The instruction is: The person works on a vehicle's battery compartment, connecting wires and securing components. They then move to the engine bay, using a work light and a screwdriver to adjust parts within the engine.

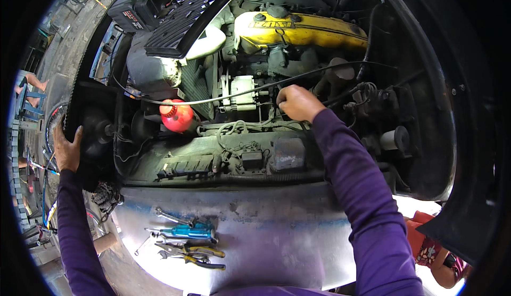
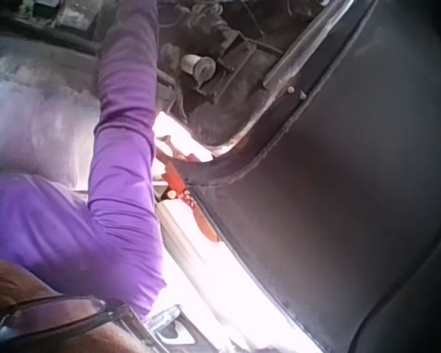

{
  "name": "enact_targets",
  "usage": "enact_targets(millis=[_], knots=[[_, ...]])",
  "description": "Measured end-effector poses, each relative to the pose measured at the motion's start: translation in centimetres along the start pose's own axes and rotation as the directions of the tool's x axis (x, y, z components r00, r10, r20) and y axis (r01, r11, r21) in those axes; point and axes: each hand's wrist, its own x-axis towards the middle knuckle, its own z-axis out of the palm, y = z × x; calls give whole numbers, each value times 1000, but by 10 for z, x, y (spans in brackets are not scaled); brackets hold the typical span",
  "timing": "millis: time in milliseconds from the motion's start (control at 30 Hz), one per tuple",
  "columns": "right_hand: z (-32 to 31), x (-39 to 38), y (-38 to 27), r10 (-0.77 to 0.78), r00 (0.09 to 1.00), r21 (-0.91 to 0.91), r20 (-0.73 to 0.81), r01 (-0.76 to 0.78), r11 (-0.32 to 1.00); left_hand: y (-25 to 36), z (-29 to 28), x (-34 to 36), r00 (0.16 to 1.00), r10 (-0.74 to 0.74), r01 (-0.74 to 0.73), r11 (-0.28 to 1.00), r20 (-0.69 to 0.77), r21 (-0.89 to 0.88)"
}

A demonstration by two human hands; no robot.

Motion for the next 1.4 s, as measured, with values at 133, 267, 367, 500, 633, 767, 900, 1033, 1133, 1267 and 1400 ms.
enact_targets(millis=[133,267,367,500,633,767,900,1033,1133,1267,1400], knots=[[48,68,42,-36,998,-8,54,37,999,-14,4,-2,1000,1,-1,1000,4,6],[87,95,66,-101,995,51,-26,103,993,-21,5,-3,998,-63,63,998,28,23],[105,101,74,-158,985,16,-75,160,987,-25,3,-3,997,-58,58,998,50,-12],[111,102,79,-180,983,-7,-31,179,984,-30,1,-4,997,-4,8,999,74,-53],[111,102,81,-153,988,57,0,153,987,-35,2,-4,996,-59,60,998,67,-17],[110,102,80,-166,985,159,41,157,975,-36,2,-4,997,-46,47,999,65,-11],[110,100,77,-233,972,42,29,231,972,-34,0,-3,998,-21,22,1000,66,-14],[107,100,74,-255,965,-67,60,259,964,-34,0,-3,998,-14,15,1000,57,-16],[104,102,73,-251,964,-47,83,256,966,-38,3,-4,999,-11,11,1000,33,4],[96,107,77,-174,969,47,177,168,985,-41,4,-5,999,-25,24,1000,36,14],[90,113,86,-173,962,165,209,140,976,-40,3,-5,1000,5,-5,1000,18,-5]])
